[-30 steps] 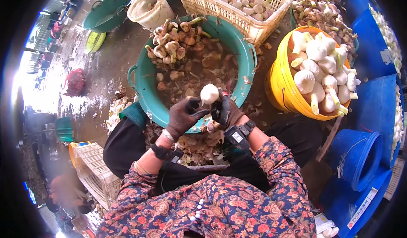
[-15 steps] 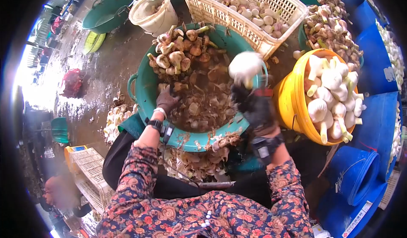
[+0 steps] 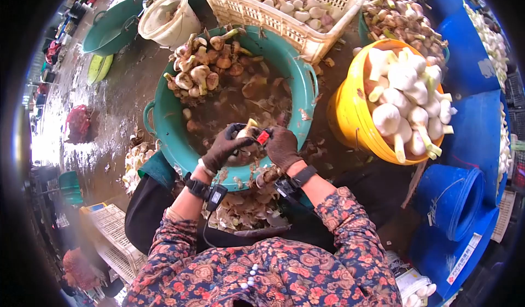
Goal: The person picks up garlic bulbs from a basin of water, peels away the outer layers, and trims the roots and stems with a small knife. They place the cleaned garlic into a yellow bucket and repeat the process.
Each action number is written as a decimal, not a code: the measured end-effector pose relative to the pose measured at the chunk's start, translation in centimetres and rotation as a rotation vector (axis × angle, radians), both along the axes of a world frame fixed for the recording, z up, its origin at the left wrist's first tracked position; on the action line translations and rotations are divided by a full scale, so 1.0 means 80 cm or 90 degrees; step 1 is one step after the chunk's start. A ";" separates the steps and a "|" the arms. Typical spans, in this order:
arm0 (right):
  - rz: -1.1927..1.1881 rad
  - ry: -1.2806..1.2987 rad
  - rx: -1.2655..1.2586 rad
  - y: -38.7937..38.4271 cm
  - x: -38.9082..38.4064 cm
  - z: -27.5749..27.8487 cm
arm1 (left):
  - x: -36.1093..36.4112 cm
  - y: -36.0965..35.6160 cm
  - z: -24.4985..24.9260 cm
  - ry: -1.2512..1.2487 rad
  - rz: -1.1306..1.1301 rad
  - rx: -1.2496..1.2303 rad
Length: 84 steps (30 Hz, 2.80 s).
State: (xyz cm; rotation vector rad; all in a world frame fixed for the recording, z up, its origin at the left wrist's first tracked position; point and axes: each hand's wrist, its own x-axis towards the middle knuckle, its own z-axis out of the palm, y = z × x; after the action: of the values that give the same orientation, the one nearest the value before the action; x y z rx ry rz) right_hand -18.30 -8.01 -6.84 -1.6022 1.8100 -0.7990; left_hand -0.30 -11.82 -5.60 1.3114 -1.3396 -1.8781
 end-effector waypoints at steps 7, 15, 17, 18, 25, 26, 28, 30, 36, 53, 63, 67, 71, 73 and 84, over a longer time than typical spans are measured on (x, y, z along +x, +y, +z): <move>0.036 -0.079 -0.015 0.012 0.006 0.048 | -0.010 0.043 0.070 -0.287 -0.053 -0.361; 0.087 -0.602 0.211 0.021 0.001 0.066 | 0.010 0.077 0.112 0.047 0.084 0.001; -0.020 -0.697 0.407 0.032 0.001 0.108 | 0.001 0.089 0.098 0.092 0.126 0.022; -0.028 -0.772 0.488 0.042 0.000 0.112 | -0.009 0.096 0.095 0.099 0.158 -0.060; 0.118 -0.714 0.362 0.075 -0.004 0.090 | -0.005 0.117 0.107 -0.238 -0.017 -0.476; 0.075 -0.770 0.455 0.074 -0.004 0.073 | -0.001 0.119 0.096 -0.245 -0.046 -0.443; 0.097 -0.816 0.484 0.073 -0.008 0.040 | 0.002 0.125 0.087 -0.254 -0.075 -0.409; 0.172 -0.761 0.448 0.073 -0.008 0.025 | -0.006 0.131 0.087 -0.255 -0.021 -0.453; 0.358 -0.564 0.281 0.067 -0.007 0.053 | 0.002 0.131 0.063 -0.076 0.161 0.010; 0.360 -0.075 -0.185 0.066 0.000 0.076 | 0.013 0.141 0.076 -0.314 0.062 -0.301; -0.146 -1.003 0.426 0.045 -0.022 0.041 | 0.075 0.154 0.112 0.020 -0.243 0.170; -0.040 -1.213 0.489 0.045 -0.015 0.045 | 0.073 0.156 0.099 -0.618 -0.481 -0.231; -0.077 -1.231 0.497 0.057 -0.010 0.024 | 0.044 0.142 0.065 -0.436 -0.142 -0.207; 0.146 -0.821 0.139 0.066 0.001 0.029 | 0.011 0.134 0.052 -0.170 0.112 -0.245; -0.099 -1.212 0.358 0.026 -0.045 0.027 | 0.074 0.134 0.090 -0.178 -0.104 -0.188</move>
State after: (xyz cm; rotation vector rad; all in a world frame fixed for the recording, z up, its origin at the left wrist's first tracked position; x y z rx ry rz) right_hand -21.88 -5.93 -4.68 0.0588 0.5198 -1.0702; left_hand 5.58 -1.06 1.56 1.3790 -1.8373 -1.5570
